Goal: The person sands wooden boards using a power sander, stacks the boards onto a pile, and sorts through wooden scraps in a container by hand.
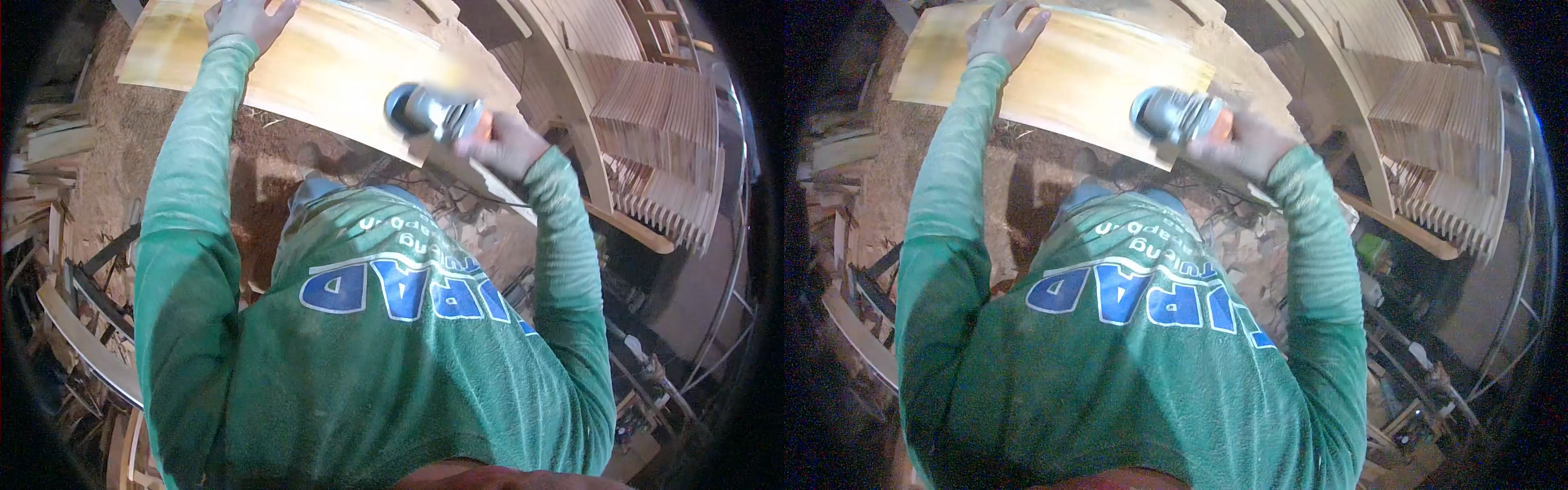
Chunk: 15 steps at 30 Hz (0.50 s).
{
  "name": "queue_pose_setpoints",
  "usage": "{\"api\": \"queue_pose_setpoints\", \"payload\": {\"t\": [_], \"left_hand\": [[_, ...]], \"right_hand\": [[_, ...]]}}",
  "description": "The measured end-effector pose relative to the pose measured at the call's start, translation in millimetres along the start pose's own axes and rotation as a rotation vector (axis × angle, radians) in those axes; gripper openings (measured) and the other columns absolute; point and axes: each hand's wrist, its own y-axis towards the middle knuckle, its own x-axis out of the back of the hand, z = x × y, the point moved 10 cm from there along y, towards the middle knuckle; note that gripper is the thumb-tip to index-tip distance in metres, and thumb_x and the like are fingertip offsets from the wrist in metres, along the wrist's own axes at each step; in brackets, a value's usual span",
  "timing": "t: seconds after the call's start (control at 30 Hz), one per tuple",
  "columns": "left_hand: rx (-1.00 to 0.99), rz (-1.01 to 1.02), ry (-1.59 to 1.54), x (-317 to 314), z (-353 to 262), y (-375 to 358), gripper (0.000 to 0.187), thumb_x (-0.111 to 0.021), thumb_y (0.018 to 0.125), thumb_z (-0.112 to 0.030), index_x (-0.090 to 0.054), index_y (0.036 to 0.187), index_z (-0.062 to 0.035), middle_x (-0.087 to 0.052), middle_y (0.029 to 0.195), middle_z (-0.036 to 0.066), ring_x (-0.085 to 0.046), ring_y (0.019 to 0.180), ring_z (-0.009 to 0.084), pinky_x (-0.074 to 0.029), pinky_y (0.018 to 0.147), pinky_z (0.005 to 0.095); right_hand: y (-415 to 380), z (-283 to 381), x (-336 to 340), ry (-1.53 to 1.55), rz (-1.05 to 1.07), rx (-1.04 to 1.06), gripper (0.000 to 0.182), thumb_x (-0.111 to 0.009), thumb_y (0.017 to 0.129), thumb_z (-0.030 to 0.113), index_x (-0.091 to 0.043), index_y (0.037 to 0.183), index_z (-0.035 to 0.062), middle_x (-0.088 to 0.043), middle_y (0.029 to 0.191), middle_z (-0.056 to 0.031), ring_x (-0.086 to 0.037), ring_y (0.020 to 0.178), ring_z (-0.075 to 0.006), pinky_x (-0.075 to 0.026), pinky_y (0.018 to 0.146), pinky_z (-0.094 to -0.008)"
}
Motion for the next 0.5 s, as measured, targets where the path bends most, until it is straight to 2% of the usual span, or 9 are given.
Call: {"api": "queue_pose_setpoints", "payload": {"t": [0.03, 0.07, 0.13, 0.2, 0.27, 0.33, 0.43, 0.47, 0.5], "left_hand": [[-0.005, 0.001, 0.006, 0, 0, 0, 0.044, -0.063, 0.090, -0.048, -0.067, 0.121, -0.0176, -0.056, 0.138, 0.013, -0.047, 0.133, 0.0353, -0.034, 0.112, 0.0529], [-0.010, 0.000, 0.012, 1, 0, 1, 0.044, -0.063, 0.090, -0.048, -0.067, 0.121, -0.0176, -0.056, 0.138, 0.013, -0.047, 0.133, 0.0354, -0.034, 0.112, 0.0530], [-0.091, -0.083, 0.109, -16, 11, 10, 0.046, -0.058, 0.092, -0.057, -0.067, 0.123, -0.0244, -0.060, 0.134, 0.008, -0.052, 0.129, 0.0306, -0.036, 0.108, 0.0517], [-0.130, -0.104, 0.120, -25, 17, 16, 0.047, -0.056, 0.093, -0.061, -0.066, 0.124, -0.0280, -0.062, 0.131, 0.005, -0.054, 0.128, 0.0283, -0.038, 0.107, 0.0506], [-0.135, -0.062, 0.051, -24, 15, 16, 0.047, -0.055, 0.093, -0.061, -0.066, 0.125, -0.0286, -0.061, 0.131, 0.006, -0.054, 0.128, 0.0283, -0.039, 0.107, 0.0497], [-0.113, -0.021, 0.100, -17, 9, 13, 0.046, -0.056, 0.093, -0.061, -0.066, 0.125, -0.0288, -0.061, 0.131, 0.006, -0.054, 0.129, 0.0279, -0.038, 0.107, 0.0508], [-0.063, 0.010, 0.121, -12, 7, 11, 0.046, -0.056, 0.092, -0.060, -0.065, 0.125, -0.0288, -0.061, 0.132, 0.005, -0.052, 0.131, 0.0272, -0.035, 0.108, 0.0522], [-0.043, 0.015, 0.117, -14, 8, 11, 0.047, -0.056, 0.092, -0.060, -0.065, 0.125, -0.0287, -0.061, 0.132, 0.004, -0.052, 0.131, 0.0269, -0.034, 0.109, 0.0526], [-0.046, 0.002, 0.128, -15, 8, 11, 0.047, -0.056, 0.092, -0.060, -0.065, 0.125, -0.0286, -0.061, 0.133, 0.004, -0.052, 0.132, 0.0266, -0.034, 0.109, 0.0530]], "right_hand": [[0, 6, 13, -0.055, 0.070, -0.183, 0.065, -0.073, 0.085, 0.055, -0.064, 0.124, 0.0029, -0.070, 0.105, -0.0101, -0.065, 0.097, -0.0182, -0.052, 0.090, -0.0354], [2, -6, 19, 0.080, 0.003, -0.232, 0.064, -0.074, 0.086, 0.053, -0.064, 0.124, 0.0020, -0.071, 0.106, -0.0103, -0.065, 0.100, -0.0193, -0.052, 0.092, -0.0347], [0, 2, 17, -0.024, 0.025, -0.201, 0.066, -0.072, 0.087, 0.055, -0.063, 0.126, 0.0024, -0.070, 0.110, -0.0101, -0.064, 0.106, -0.0202, -0.050, 0.097, -0.0349], [-4, 3, -15, 0.101, 0.077, 0.014, 0.068, -0.072, 0.086, 0.055, -0.061, 0.129, 0.0037, -0.069, 0.115, -0.0120, -0.063, 0.109, -0.0219, -0.048, 0.100, -0.0368], [-11, 6, -37, -0.020, 0.237, 0.003, 0.069, -0.073, 0.085, 0.055, -0.059, 0.133, 0.0057, -0.068, 0.119, -0.0165, -0.062, 0.112, -0.0263, -0.046, 0.104, -0.0391], [-7, 1, -36, -0.100, 0.245, -0.010, 0.071, -0.074, 0.084, 0.056, -0.059, 0.133, 0.0052, -0.068, 0.120, -0.0155, -0.062, 0.112, -0.0262, -0.046, 0.104, -0.0384], [5, 17, 4, 0.087, 0.128, -0.006, 0.077, -0.076, 0.081, 0.059, -0.060, 0.130, 0.0020, -0.069, 0.116, -0.0127, -0.063, 0.109, -0.0214, -0.048, 0.101, -0.0358], [14, -11, 21, -0.020, 0.112, -0.111, 0.075, -0.076, 0.081, 0.059, -0.062, 0.127, 0.0022, -0.069, 0.112, -0.0115, -0.063, 0.106, -0.0200, -0.049, 0.098, -0.0354], [27, -31, 42, -0.035, 0.025, -0.113, 0.073, -0.075, 0.081, 0.060, -0.064, 0.125, 0.0026, -0.070, 0.109, -0.0110, -0.064, 0.103, -0.0202, -0.050, 0.096, -0.0361]]}}
